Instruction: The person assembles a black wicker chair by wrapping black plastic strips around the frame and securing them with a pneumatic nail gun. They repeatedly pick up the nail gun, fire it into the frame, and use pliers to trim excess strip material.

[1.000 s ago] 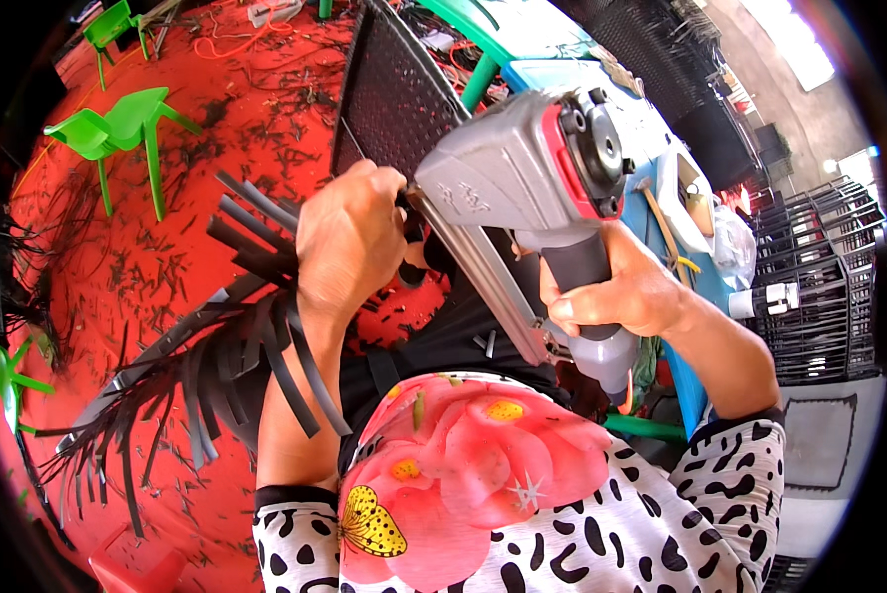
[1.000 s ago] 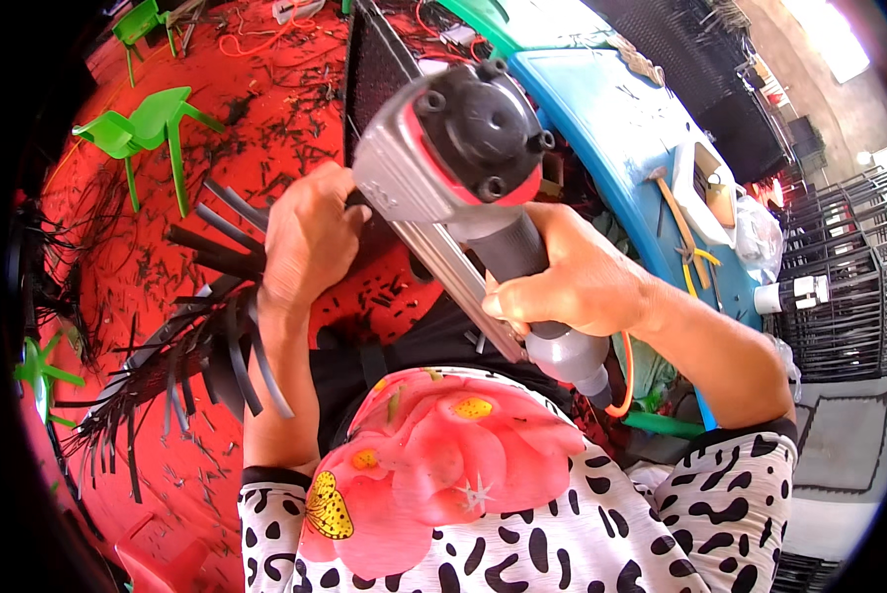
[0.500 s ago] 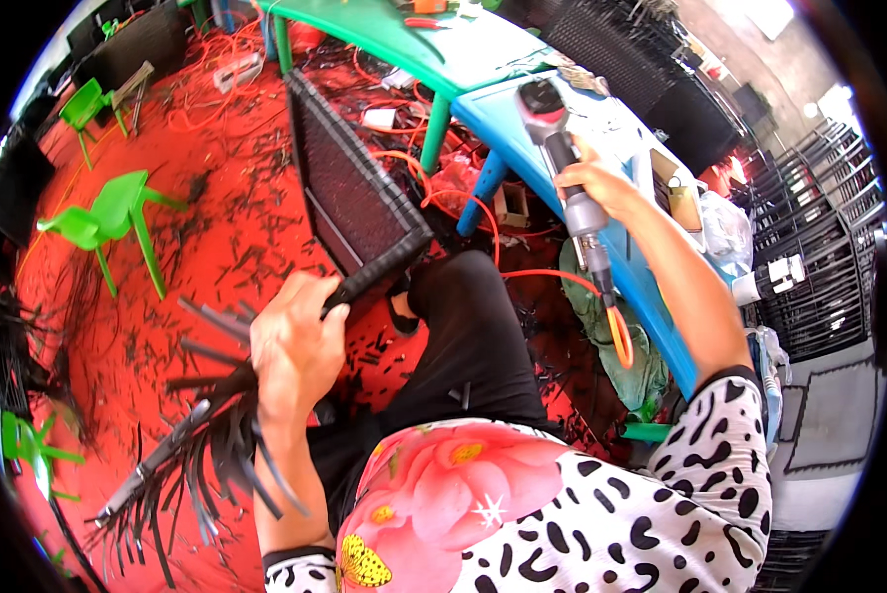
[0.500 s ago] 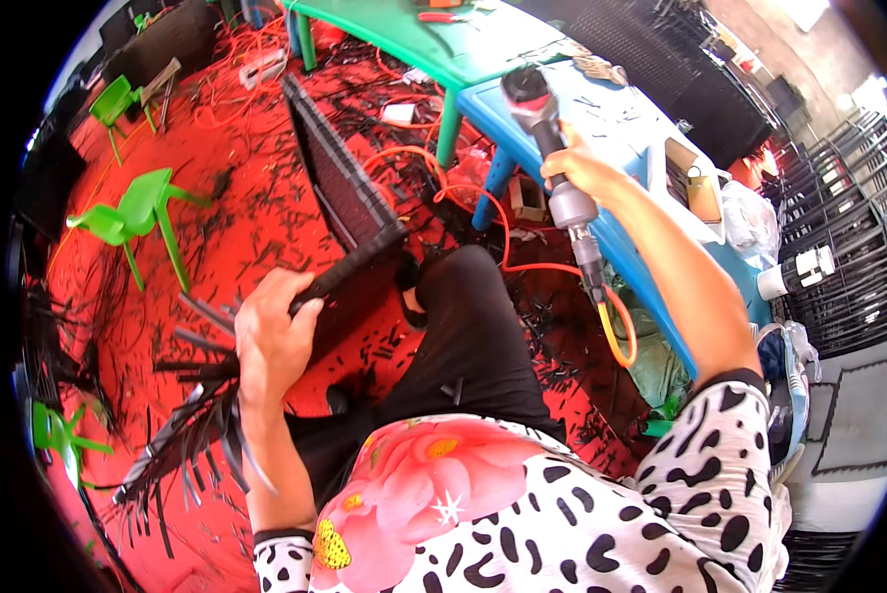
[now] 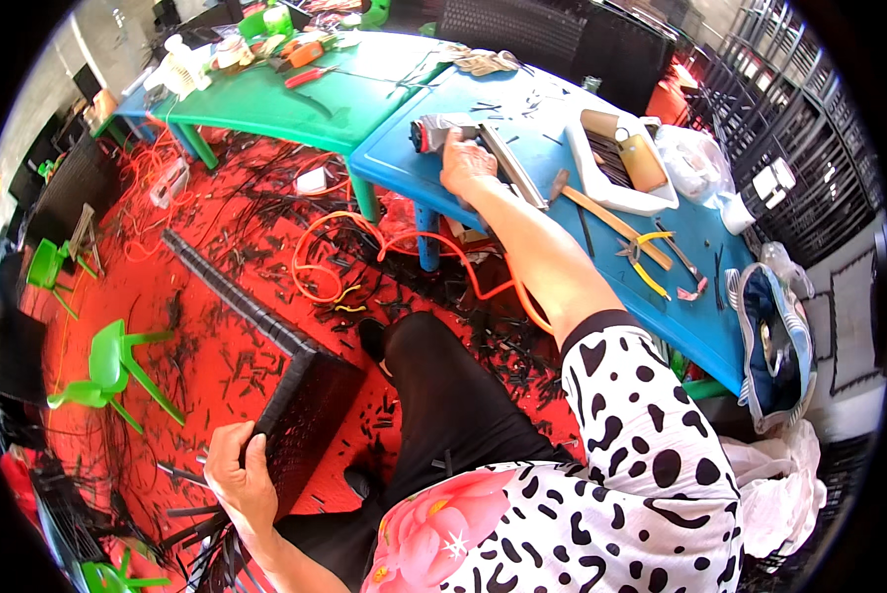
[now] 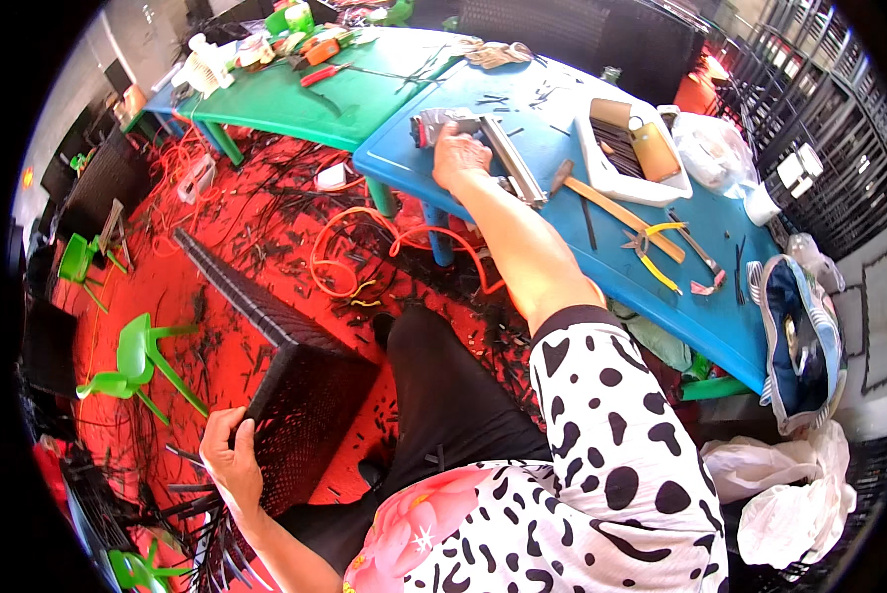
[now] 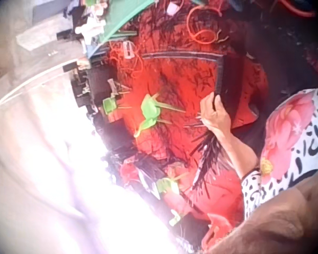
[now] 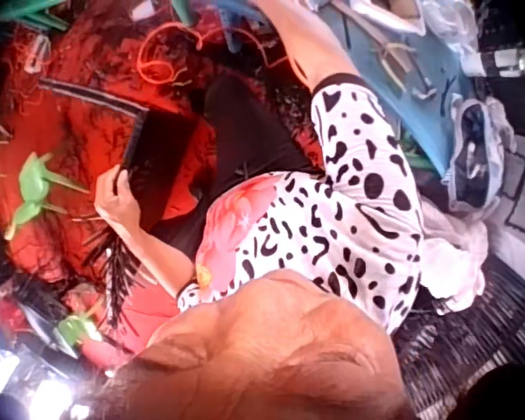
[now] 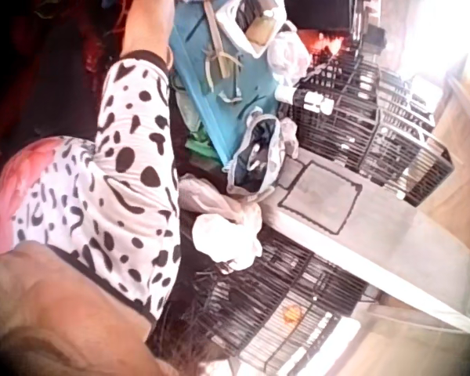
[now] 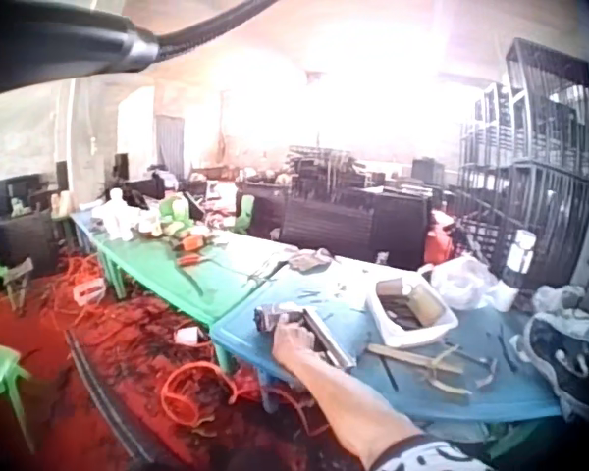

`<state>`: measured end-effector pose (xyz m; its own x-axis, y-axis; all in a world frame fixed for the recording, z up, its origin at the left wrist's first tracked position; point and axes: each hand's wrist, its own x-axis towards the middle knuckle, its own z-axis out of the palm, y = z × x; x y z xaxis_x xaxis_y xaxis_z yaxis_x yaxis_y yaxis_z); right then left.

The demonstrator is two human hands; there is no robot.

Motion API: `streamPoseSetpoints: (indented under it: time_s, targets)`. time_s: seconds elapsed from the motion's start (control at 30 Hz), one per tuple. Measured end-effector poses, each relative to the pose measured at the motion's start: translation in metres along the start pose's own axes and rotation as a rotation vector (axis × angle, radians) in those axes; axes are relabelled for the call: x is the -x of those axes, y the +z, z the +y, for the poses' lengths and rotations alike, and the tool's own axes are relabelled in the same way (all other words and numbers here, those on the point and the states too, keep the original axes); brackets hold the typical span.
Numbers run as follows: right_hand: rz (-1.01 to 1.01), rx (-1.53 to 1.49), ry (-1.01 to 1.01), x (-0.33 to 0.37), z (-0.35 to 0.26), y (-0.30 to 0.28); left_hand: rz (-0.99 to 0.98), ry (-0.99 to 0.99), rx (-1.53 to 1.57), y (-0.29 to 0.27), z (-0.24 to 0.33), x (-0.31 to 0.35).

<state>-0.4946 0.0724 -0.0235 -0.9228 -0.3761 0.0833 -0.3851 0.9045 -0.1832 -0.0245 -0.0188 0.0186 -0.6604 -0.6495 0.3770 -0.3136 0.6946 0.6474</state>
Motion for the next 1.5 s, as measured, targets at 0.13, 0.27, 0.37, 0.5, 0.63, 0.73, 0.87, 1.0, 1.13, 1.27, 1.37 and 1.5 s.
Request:
streamPoseSetpoints:
  time_s: [0.13,0.27,0.37,0.5,0.63,0.73,0.87,1.0,1.13,1.27,1.37,1.5]
  targets:
    - [0.252,-0.132,-0.34,0.011,0.038,-0.01,0.012,0.028,-0.022,0.0,-0.008,-0.004]
    - [0.222,-0.188,-0.463,0.072,0.148,-0.041,0.002,0.017,-0.043,-0.001,-0.009,-0.003]
    - [0.038,0.157,-0.279,0.123,0.232,-0.068,-0.013,-0.015,-0.036,0.001,-0.01,-0.005]
    - [-0.144,0.29,-0.06,0.153,0.312,-0.073,-0.033,-0.099,-0.052,-0.002,-0.017,-0.005]
    - [-0.361,0.098,0.1,0.152,0.312,-0.084,0.027,-0.14,0.037,0.003,-0.022,-0.001]
    - [0.188,0.272,-0.157,0.142,0.354,-0.06,0.097,-0.112,0.009,0.007,-0.011,0.008]
    - [0.298,-0.214,-0.445,0.158,0.216,-0.089,0.131,0.014,0.142,0.006,-0.01,0.013]
    - [0.186,-0.14,-1.07,0.213,0.035,-0.103,0.122,0.025,0.107,-0.001,-0.006,0.029]
    - [0.067,-0.14,-1.357,0.249,-0.068,-0.101,0.132,0.06,0.121,-0.006,-0.002,0.039]
    - [0.098,-0.057,-1.455,0.247,-0.095,-0.086,0.134,0.094,0.138,0.0,-0.001,0.036]
    - [0.023,0.003,-1.479,0.25,-0.107,-0.087,0.158,0.13,0.126,-0.002,-0.002,0.037]
    - [0.047,-0.013,-1.545,0.251,-0.116,-0.085,0.141,0.133,0.112,-0.002,-0.002,0.038]
